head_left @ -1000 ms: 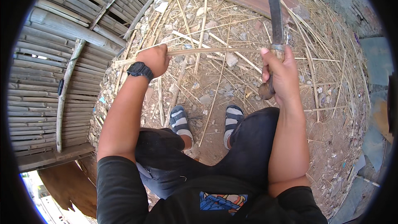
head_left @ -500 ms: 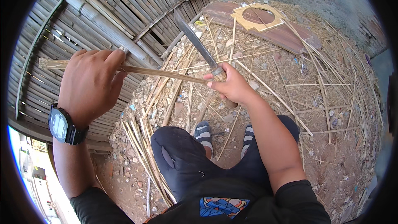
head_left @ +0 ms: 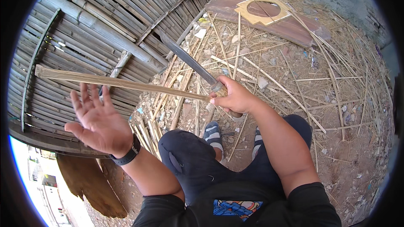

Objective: The person splits long bamboo sticks into thin strips using a machete. They hold the bamboo with one hand and repeatedly strike it with the machete to separate the strips, then gather and reposition the pieces on the ground.

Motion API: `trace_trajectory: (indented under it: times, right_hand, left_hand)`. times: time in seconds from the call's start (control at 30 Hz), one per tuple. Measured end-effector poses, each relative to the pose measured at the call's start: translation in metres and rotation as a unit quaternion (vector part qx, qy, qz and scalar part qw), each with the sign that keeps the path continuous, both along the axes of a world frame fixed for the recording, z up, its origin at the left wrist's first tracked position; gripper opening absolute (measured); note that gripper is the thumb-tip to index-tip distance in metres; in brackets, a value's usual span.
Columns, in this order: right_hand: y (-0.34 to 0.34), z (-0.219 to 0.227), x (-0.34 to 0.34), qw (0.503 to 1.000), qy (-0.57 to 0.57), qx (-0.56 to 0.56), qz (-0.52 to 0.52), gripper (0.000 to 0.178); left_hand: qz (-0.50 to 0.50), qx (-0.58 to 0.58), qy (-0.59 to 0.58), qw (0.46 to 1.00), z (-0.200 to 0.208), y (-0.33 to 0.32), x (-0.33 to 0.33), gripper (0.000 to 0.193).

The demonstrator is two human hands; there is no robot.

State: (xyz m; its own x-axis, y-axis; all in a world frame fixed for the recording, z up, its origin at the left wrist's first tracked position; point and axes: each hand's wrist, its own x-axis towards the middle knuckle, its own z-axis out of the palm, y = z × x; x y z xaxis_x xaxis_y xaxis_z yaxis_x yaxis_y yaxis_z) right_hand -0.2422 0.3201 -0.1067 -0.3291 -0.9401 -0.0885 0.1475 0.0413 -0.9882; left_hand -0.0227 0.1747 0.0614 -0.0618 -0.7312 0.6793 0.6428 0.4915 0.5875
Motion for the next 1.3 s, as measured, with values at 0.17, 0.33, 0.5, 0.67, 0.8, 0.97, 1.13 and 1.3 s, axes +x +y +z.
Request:
trace_trajectory:
  times: [0.17,0.33,0.5,0.67,0.8,0.97,1.13,1.3]
  right_hand:
    - [0.001,0.011,-0.004,0.999,0.027,0.037,0.025,0.068]
    - [0.001,0.006,-0.015,0.998,0.04,0.034,-0.027,0.066]
    - [0.014,0.007,-0.037,0.977,0.128,0.107,-0.136,0.052]
    - [0.012,0.006,-0.039,0.946,0.159,0.143,-0.243,0.043]
    - [-0.006,0.005,-0.032,0.947,0.168,0.172,-0.213,0.049]
    - [-0.019,-0.021,-0.007,0.931,0.301,0.091,-0.186,0.05]
    - [-0.053,-0.007,0.062,0.963,0.233,0.069,-0.12,0.046]
    - [-0.066,-0.043,0.11,0.964,0.222,0.134,-0.055,0.044]
  left_hand:
    - [-0.36,-0.029,-0.019,0.932,0.012,-0.005,-0.052,0.074]
    - [-0.435,-0.059,-0.004,0.898,0.019,-0.024,-0.052,0.033]
    - [-0.331,-0.018,0.037,0.943,-0.002,-0.038,-0.004,0.026]
    - [-0.233,-0.048,0.046,0.97,0.004,-0.056,0.051,0.015]
    - [-0.133,-0.039,0.059,0.989,-0.001,-0.072,0.059,0.014]
    - [0.011,0.028,0.02,0.999,-0.022,-0.086,0.017,0.046]
    - [0.132,0.08,0.017,0.988,-0.033,-0.084,-0.023,0.053]
    - [0.141,0.072,0.005,0.987,-0.031,-0.091,-0.022,0.051]
